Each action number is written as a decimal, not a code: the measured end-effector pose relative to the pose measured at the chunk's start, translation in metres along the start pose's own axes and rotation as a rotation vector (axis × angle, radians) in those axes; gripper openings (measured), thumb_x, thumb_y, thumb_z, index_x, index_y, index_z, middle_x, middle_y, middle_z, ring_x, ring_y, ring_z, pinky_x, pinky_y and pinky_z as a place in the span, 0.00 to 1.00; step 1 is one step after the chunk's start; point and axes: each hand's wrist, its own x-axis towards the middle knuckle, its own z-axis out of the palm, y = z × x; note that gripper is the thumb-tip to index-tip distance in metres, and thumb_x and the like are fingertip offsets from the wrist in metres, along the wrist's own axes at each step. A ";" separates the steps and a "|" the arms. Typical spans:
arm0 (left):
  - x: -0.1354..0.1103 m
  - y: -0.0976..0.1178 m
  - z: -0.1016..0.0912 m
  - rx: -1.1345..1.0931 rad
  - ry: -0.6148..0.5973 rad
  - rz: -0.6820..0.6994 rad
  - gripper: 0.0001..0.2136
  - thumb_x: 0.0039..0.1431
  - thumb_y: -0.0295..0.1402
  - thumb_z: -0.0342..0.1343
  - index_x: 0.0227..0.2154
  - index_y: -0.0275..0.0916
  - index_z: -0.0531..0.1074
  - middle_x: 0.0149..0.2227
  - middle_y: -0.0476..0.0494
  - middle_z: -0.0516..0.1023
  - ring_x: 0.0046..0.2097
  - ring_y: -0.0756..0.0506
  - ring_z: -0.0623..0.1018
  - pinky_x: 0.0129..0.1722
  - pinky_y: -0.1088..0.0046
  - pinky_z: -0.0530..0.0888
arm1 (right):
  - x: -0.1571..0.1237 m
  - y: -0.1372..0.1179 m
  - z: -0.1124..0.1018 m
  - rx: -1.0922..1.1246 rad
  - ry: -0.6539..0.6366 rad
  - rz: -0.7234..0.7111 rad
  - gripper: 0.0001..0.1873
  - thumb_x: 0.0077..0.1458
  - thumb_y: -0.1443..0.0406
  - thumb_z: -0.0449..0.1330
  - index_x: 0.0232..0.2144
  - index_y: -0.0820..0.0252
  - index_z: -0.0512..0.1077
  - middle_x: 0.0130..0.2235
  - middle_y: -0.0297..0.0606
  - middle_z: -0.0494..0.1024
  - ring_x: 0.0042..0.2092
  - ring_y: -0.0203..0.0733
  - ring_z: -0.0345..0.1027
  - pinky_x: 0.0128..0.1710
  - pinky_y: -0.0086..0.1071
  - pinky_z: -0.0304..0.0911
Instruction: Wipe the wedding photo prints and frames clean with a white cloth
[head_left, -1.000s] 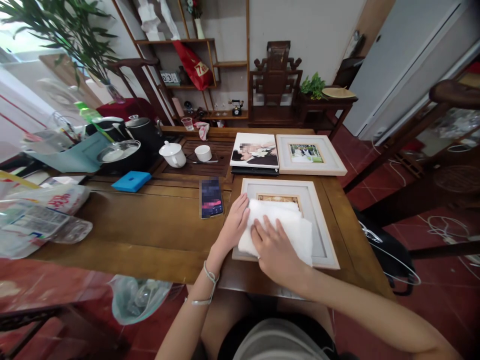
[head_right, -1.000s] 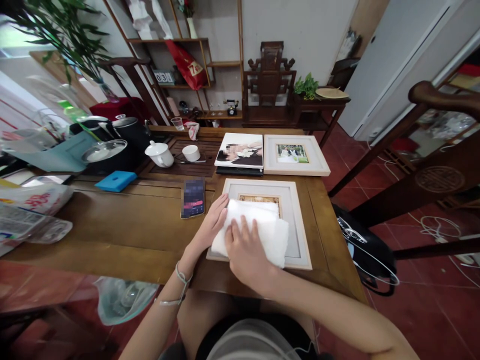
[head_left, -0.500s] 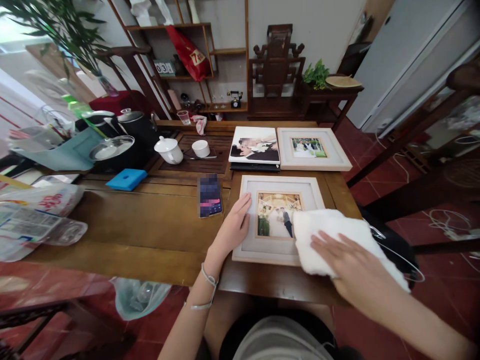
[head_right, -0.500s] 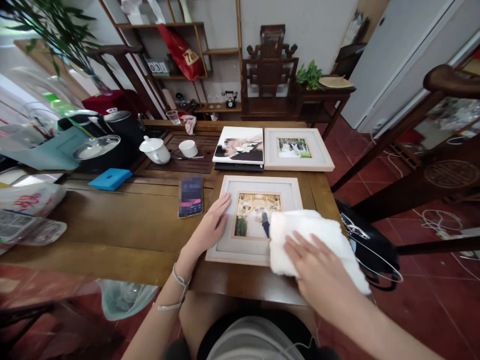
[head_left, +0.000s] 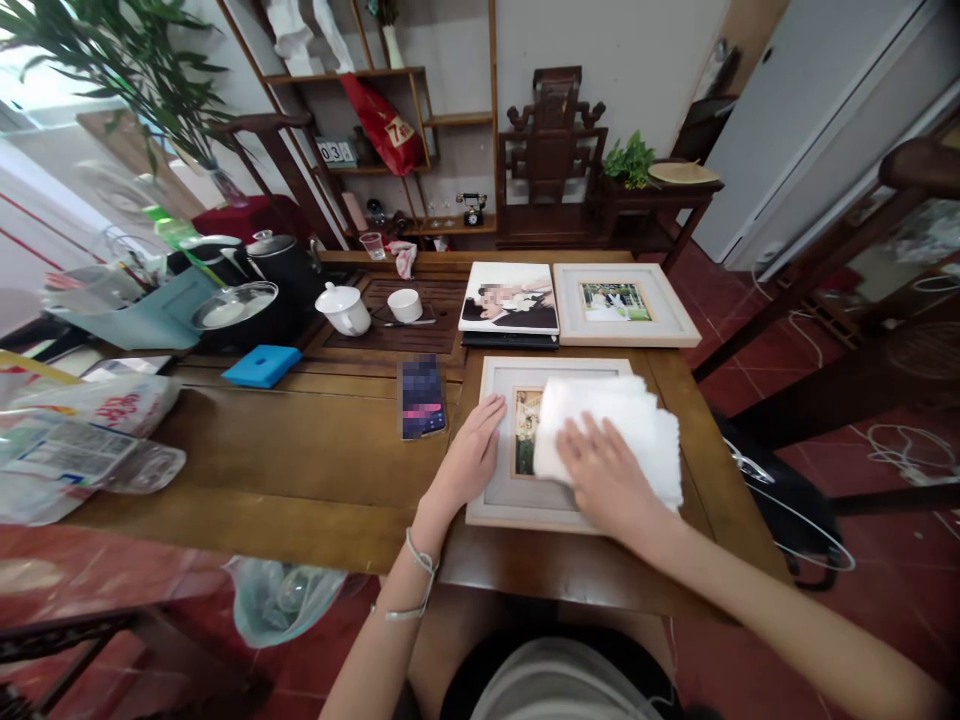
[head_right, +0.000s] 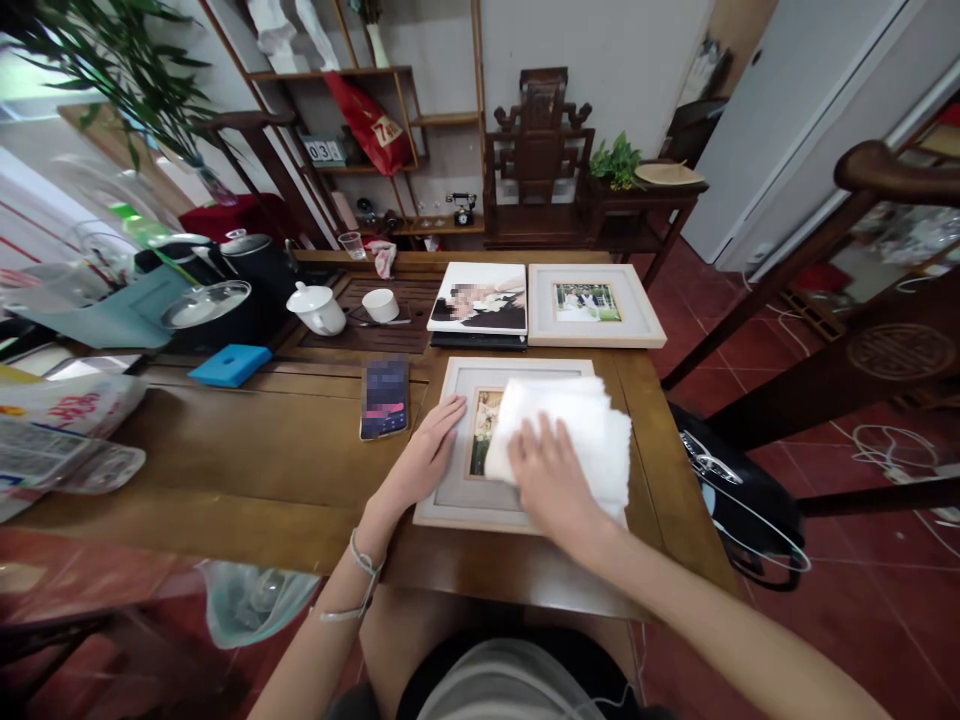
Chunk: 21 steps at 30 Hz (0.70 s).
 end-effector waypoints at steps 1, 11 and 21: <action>0.000 -0.001 0.000 -0.006 0.005 0.007 0.21 0.69 0.28 0.39 0.62 0.36 0.61 0.65 0.35 0.62 0.68 0.42 0.58 0.67 0.50 0.58 | -0.012 -0.014 -0.004 0.037 0.006 -0.099 0.33 0.44 0.76 0.54 0.56 0.71 0.68 0.59 0.54 0.69 0.62 0.62 0.59 0.60 0.52 0.56; -0.001 -0.002 -0.001 -0.049 -0.002 0.010 0.22 0.68 0.26 0.40 0.62 0.40 0.61 0.64 0.38 0.63 0.68 0.42 0.58 0.67 0.52 0.57 | -0.097 0.042 -0.010 0.067 0.083 -0.061 0.34 0.38 0.78 0.51 0.50 0.61 0.74 0.54 0.42 0.77 0.59 0.53 0.65 0.58 0.49 0.61; 0.001 0.001 -0.002 -0.001 -0.027 0.001 0.21 0.68 0.27 0.39 0.61 0.35 0.62 0.64 0.35 0.64 0.68 0.42 0.58 0.67 0.52 0.57 | -0.052 0.002 0.001 0.161 0.150 -0.221 0.36 0.39 0.77 0.54 0.55 0.76 0.68 0.60 0.55 0.69 0.64 0.61 0.56 0.62 0.53 0.56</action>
